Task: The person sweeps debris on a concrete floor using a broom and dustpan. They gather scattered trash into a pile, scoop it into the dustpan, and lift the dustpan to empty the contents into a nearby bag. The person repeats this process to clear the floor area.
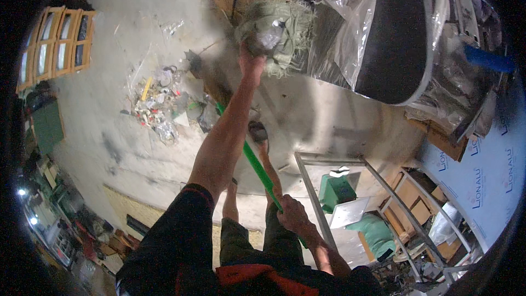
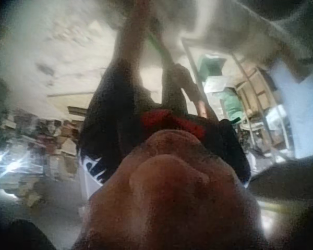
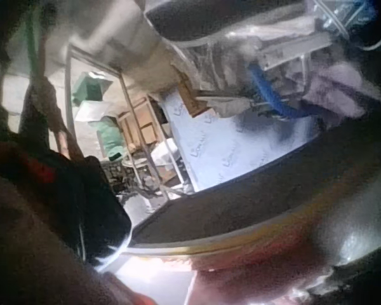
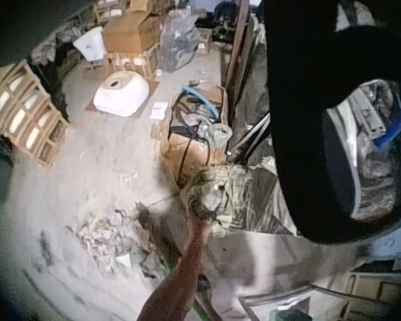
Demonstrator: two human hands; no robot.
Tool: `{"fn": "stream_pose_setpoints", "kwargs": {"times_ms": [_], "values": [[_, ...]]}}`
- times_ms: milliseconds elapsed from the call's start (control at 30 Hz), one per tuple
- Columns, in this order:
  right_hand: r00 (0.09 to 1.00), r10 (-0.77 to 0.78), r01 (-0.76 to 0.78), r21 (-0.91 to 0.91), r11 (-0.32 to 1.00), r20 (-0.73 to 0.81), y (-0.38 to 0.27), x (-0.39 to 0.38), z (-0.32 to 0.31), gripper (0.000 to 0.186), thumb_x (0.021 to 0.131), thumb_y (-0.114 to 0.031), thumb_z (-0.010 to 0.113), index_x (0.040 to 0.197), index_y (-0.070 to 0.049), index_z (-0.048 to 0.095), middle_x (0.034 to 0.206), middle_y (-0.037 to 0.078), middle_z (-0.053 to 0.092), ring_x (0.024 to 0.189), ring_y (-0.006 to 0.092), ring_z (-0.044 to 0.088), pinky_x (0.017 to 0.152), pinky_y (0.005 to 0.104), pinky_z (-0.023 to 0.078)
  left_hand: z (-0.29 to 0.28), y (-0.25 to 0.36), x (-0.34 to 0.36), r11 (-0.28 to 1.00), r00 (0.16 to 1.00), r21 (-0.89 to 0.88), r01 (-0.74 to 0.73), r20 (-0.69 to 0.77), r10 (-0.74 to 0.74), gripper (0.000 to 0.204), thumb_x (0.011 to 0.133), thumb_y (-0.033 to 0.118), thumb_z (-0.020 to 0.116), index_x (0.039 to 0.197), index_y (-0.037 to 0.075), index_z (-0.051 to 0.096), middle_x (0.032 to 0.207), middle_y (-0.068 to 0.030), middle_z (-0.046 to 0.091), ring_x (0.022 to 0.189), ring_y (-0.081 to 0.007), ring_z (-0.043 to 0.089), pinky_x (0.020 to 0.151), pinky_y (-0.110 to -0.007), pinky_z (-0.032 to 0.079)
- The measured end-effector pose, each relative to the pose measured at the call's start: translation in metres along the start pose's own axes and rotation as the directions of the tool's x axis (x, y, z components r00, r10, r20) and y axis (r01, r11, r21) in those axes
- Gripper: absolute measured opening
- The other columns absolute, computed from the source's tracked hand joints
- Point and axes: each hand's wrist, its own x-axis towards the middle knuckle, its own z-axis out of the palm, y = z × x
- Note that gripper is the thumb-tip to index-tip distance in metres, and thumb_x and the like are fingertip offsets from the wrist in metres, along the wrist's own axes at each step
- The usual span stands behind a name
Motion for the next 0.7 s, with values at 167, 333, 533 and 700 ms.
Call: {"fn": "stream_pose_setpoints", "kwargs": {"times_ms": [167,333,533,700], "values": [[0.999,-0.017,0.019,0.047,0.999,-0.037,-0.001,-0.004,-0.019,0.077,0.075,-0.008,0.067,0.148,-0.006,0.041,0.095,0.027,0.061,0.091,0.0469,0.063,0.08,0.0553,0.052,0.001,-0.008,0.006,0.937,0.955,0.205,0.282,-0.156,-0.253,0.082,0.073,0.029,0.079,0.142,0.001,0.044,0.14,-0.0254,0.054,0.129,-0.0424,0.053,0.108,-0.049,0.043],[0.998,-0.033,0.035,0.034,0.999,-0.046,-0.004,-0.006,-0.033,0.089,0.075,-0.004,0.069,0.156,-0.008,0.033,0.093,0.025,0.063,0.089,0.0442,0.064,0.08,0.0507,0.051,-0.029,-0.028,0.048,0.914,0.912,0.075,0.398,0.077,-0.403,0.063,0.076,0.025,0.078,0.128,-0.004,0.056,0.133,-0.0231,0.058,0.123,-0.0367,0.058,0.101,-0.047,0.05],[0.999,-0.024,0.027,0.082,0.996,-0.031,-0.002,-0.012,-0.037,0.088,0.076,-0.005,0.068,0.157,-0.009,0.032,0.096,0.026,0.062,0.091,0.0446,0.064,0.082,0.0515,0.051,-0.022,-0.032,0.041,0.376,0.866,-0.782,0.497,0.415,-0.28,0.056,0.093,0.024,0.067,0.14,0.001,0.047,0.142,-0.0174,0.054,0.131,-0.0372,0.053,0.1,-0.058,0.048],[0.999,-0.024,0.024,0.025,0.999,-0.023,-0.002,-0.01,-0.035,0.09,0.076,-0.008,0.066,0.158,-0.01,0.028,0.097,0.027,0.061,0.09,0.0461,0.063,0.08,0.0542,0.052,-0.03,0.006,0.025,0.611,0.714,-0.381,0.694,0.26,-0.65,0.052,0.09,0.024,0.069,0.135,0.006,0.054,0.131,-0.0133,0.059,0.121,-0.0359,0.057,0.097,-0.06,0.049]]}}
